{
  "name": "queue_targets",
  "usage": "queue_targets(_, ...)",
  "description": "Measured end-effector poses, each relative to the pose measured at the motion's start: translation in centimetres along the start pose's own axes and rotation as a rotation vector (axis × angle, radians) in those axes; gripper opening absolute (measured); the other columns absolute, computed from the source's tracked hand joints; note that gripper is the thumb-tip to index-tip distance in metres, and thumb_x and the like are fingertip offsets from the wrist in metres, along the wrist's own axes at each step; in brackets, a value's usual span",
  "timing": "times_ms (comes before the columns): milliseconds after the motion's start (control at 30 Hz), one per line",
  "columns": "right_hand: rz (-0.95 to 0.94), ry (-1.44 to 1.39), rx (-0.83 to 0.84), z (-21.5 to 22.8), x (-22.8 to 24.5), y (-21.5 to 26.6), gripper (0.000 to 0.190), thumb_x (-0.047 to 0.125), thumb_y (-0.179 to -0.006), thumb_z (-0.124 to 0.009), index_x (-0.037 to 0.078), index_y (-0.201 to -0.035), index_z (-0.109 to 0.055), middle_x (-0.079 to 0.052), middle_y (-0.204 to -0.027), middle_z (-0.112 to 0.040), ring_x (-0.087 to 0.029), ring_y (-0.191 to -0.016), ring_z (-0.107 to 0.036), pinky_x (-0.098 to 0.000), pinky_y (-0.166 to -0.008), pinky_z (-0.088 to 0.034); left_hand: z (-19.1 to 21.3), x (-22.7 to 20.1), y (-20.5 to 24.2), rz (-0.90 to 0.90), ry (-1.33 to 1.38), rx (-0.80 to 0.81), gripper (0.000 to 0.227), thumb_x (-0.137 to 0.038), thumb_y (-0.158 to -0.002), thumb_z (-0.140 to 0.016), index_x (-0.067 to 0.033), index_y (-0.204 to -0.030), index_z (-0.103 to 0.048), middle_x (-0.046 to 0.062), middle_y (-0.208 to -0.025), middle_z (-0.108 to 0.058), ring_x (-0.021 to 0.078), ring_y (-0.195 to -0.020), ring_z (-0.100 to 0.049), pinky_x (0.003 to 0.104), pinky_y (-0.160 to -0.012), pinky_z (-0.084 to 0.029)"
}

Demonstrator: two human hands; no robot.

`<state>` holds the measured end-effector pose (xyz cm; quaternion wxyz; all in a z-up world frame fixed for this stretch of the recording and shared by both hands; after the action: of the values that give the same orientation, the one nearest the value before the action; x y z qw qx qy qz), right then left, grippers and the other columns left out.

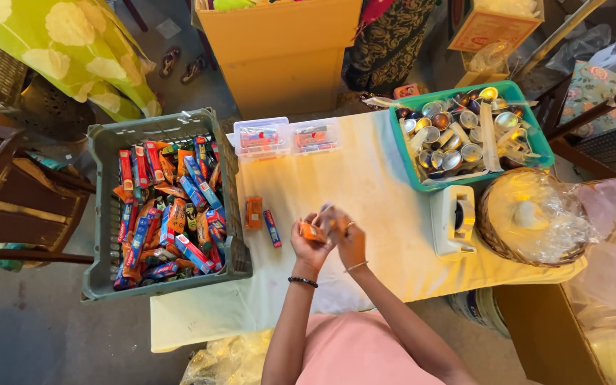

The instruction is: The person sorts small snack packets from a large green crate onto a table. They pick up individual packets, wipe them with a white cloth, and place them into smaller clear plastic containers or back into the crate. The task involves handling various colorful snack wrappers.

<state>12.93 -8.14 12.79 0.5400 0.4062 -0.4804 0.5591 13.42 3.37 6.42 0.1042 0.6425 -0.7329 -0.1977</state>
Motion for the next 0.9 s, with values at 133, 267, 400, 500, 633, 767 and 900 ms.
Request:
queue_targets(133, 0.280, 0.220, 0.049, 0.6, 9.0, -0.1, 0.037, 0.019, -0.093, -0.067, 0.010, -0.129, -0.068, -0.010, -0.124, -0.071, -0.025, -0.100, -0.065, -0.0369, -0.084, -0.055, -6.4, 0.2, 4.1, 0.153, -0.058, 0.027, 0.049, -0.050, -0.097, -0.038, -0.0173, -0.124, -0.062, 0.012, -0.127, -0.068, 0.0389, -0.120, -0.059, 0.054, -0.099, -0.046)
queue_targets(267, 0.146, 0.461, 0.382, -1.6, 10.5, -0.7, 0.033, 0.031, -0.094, -0.066, 0.017, -0.123, -0.077, -0.008, -0.122, -0.071, -0.028, -0.112, -0.065, -0.0403, -0.094, -0.053, -6.1, 0.5, 3.1, 0.096, 0.048, 0.241, 0.057, -0.049, -0.102, -0.040, -0.0102, -0.142, -0.053, 0.016, -0.140, -0.058, 0.0433, -0.140, -0.048, 0.057, -0.116, -0.041)
queue_targets(400, 0.073, 0.702, 0.358, -3.3, 6.4, -3.5, 0.030, 0.035, -0.099, -0.059, 0.027, -0.121, -0.076, -0.002, -0.131, -0.068, -0.025, -0.122, -0.062, -0.0381, -0.104, -0.052, -3.3, 1.7, 2.2, 0.082, -0.139, 0.487, 0.065, -0.057, -0.102, -0.039, -0.0140, -0.149, -0.051, 0.020, -0.154, -0.051, 0.0403, -0.141, -0.048, 0.050, -0.119, -0.039)
queue_targets(500, 0.439, 0.733, 0.111, -5.5, -0.1, -2.0, 0.045, 0.036, -0.104, -0.053, 0.019, -0.145, -0.060, -0.012, -0.156, -0.050, -0.036, -0.143, -0.045, -0.0513, -0.104, -0.038, -0.3, 2.4, 0.3, 0.208, -0.014, 0.181, 0.062, -0.061, -0.112, -0.039, -0.0177, -0.156, -0.046, 0.007, -0.161, -0.043, 0.0297, -0.144, -0.048, 0.050, -0.120, -0.040)
queue_targets(633, 0.239, 0.561, 0.182, -6.8, -1.2, -0.8, 0.062, 0.043, -0.101, -0.046, 0.019, -0.158, -0.039, -0.006, -0.167, -0.033, -0.032, -0.155, -0.021, -0.0598, -0.112, -0.018, -1.5, 2.6, 0.9, 0.145, -0.179, 0.154, 0.065, -0.062, -0.097, -0.032, -0.0289, -0.151, -0.047, 0.003, -0.154, -0.052, 0.0272, -0.136, -0.053, 0.048, -0.109, -0.045)
queue_targets(767, 0.259, 0.745, 0.183, -4.7, 2.1, -5.3, 0.062, 0.037, -0.102, -0.044, 0.022, -0.162, -0.038, -0.005, -0.173, -0.026, -0.027, -0.160, -0.020, -0.0573, -0.115, -0.017, -1.2, 3.2, 0.9, 0.141, -0.250, -0.031, 0.073, -0.071, -0.097, -0.027, -0.0216, -0.146, -0.051, 0.004, -0.148, -0.055, 0.0210, -0.130, -0.057, 0.048, -0.103, -0.048)
queue_targets(900, 0.405, 0.934, 0.180, -4.4, -2.6, -3.7, 0.059, 0.038, -0.104, -0.045, 0.021, -0.161, -0.037, -0.006, -0.176, -0.024, -0.028, -0.164, -0.017, -0.0515, -0.114, -0.018, 5.9, 2.5, -2.8, 0.125, -0.146, 0.128, 0.035, -0.045, -0.115, -0.038, -0.0105, -0.110, -0.039, 0.006, -0.151, -0.054, 0.0265, -0.134, -0.057, 0.052, -0.114, -0.046)
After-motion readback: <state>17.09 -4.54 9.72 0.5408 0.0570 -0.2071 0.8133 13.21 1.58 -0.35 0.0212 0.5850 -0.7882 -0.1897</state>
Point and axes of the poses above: each hand's wrist, its own y-axis away from the middle knuckle, its own z-axis out of the back of the hand, x = y × z, the point moved 6 cm from there along -y, towards the middle knuckle
